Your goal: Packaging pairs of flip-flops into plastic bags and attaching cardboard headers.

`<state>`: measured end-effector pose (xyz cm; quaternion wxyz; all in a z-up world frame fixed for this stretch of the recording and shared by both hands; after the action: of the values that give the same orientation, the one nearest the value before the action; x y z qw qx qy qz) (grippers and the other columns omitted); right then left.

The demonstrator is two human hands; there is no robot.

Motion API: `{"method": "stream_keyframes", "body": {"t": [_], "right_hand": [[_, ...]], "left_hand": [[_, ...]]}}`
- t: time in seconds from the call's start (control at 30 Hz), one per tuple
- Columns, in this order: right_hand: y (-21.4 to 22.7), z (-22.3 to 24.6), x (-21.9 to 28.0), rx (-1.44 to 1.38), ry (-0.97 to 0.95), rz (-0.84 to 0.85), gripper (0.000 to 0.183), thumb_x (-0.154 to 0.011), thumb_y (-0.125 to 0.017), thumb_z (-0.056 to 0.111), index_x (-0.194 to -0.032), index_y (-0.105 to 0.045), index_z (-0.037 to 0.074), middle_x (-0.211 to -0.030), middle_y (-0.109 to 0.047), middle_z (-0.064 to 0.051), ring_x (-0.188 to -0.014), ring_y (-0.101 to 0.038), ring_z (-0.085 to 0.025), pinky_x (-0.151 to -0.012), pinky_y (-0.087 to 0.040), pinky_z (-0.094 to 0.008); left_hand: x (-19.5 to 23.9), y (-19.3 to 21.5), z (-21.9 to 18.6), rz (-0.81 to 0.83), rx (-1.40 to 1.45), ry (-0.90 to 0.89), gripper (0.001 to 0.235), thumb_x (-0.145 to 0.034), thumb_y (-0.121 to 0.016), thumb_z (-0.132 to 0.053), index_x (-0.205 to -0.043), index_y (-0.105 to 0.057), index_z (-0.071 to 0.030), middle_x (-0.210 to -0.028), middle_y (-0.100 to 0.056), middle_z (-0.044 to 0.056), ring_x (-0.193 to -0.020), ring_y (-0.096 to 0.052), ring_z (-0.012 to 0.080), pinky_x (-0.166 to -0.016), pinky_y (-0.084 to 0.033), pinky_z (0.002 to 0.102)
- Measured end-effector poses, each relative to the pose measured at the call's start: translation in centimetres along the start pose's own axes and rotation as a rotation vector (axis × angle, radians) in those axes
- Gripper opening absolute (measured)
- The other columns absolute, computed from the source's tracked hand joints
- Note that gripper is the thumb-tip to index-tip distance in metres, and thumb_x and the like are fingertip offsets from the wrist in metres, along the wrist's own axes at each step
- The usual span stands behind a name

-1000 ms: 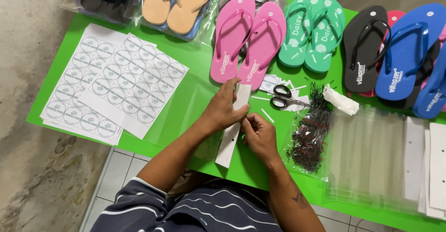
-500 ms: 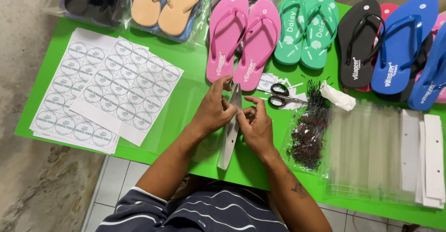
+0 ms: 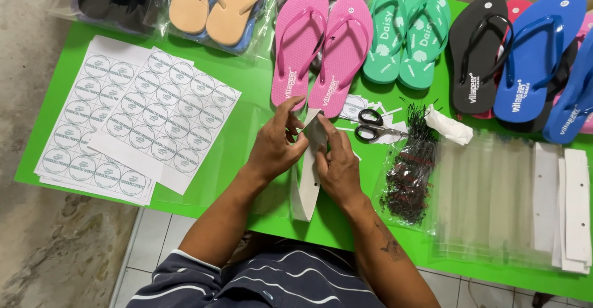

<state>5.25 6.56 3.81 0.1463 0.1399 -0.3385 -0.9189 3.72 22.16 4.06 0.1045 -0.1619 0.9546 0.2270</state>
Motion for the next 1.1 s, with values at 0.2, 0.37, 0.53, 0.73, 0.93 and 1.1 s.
{"method": "stream_keyframes", "body": {"t": [0.2,0.37,0.53,0.73,0.93,1.1], "right_hand": [[-1.2,-1.5,0.1,0.048,0.000,0.021,0.063,-0.096,-0.055,0.010,-0.153,-0.045,0.034,-0.109,-0.058,-0.006,-0.080,-0.069,-0.040,-0.075,-0.061,-0.058],[-1.0,-1.4,0.0,0.021,-0.016,0.004,0.057,-0.095,-0.054,0.013,-0.149,-0.050,0.030,-0.111,-0.061,-0.008,-0.088,-0.070,-0.041,-0.076,-0.062,-0.057],[-0.6,-2.7,-1.0,-0.066,0.005,-0.124,0.022,-0.104,-0.058,0.021,-0.125,-0.064,0.018,-0.100,-0.066,-0.006,-0.090,-0.073,-0.031,-0.065,-0.063,-0.038],[1.1,-2.8,-2.2,-0.227,-0.125,-0.175,0.042,-0.096,-0.061,0.008,-0.134,-0.047,0.016,-0.090,-0.070,-0.010,-0.057,-0.072,-0.031,-0.053,-0.056,-0.037],[1.0,-2.6,-2.9,-0.109,0.036,-0.261,0.025,-0.090,-0.066,0.004,-0.103,-0.078,0.021,-0.072,-0.072,-0.004,-0.055,-0.065,-0.022,-0.053,-0.053,-0.032],[1.0,-1.7,-3.0,-0.186,0.002,-0.091,0.032,-0.095,-0.057,0.003,-0.119,-0.076,0.013,-0.105,-0.079,-0.014,-0.099,-0.074,-0.036,-0.081,-0.059,-0.045]], "left_hand": [[0.4,0.1,-1.3,-0.036,-0.050,-0.127,0.073,-0.074,-0.067,0.003,-0.144,-0.057,-0.017,-0.081,-0.070,0.007,-0.069,-0.066,0.0211,-0.058,-0.060,0.031],[0.4,0.3,-2.3,-0.070,-0.064,-0.228,0.068,-0.074,-0.068,0.003,-0.140,-0.060,-0.014,-0.080,-0.071,0.007,-0.068,-0.066,0.0215,-0.061,-0.061,0.031],[0.8,-0.7,-3.0,-0.050,-0.132,-0.335,0.068,-0.073,-0.070,0.002,-0.139,-0.061,-0.013,-0.080,-0.072,0.005,-0.069,-0.067,0.0190,-0.064,-0.061,0.031],[1.5,-1.4,-4.5,-0.053,-0.210,-0.457,0.065,-0.072,-0.070,0.002,-0.136,-0.064,-0.010,-0.078,-0.070,0.006,-0.068,-0.066,0.0205,-0.065,-0.060,0.033],[1.7,-1.5,-6.7,-0.037,-0.289,-0.529,0.064,-0.073,-0.068,0.000,-0.136,-0.063,-0.010,-0.080,-0.069,0.004,-0.068,-0.064,0.0193,-0.068,-0.060,0.031],[1.7,-2.1,-6.8,0.012,-0.237,-0.473,0.060,-0.077,-0.065,0.003,-0.137,-0.058,0.001,-0.087,-0.068,0.016,-0.073,-0.067,0.0292,-0.078,-0.060,0.040]]}}
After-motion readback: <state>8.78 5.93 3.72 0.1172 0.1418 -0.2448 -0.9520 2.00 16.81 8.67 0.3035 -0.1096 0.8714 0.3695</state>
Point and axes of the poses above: each hand's wrist, its own x-axis away from the middle knuckle, its own y-axis out of the back of the hand, z = x × y, the point moved 7 cm from there along -x, towards the middle knuckle
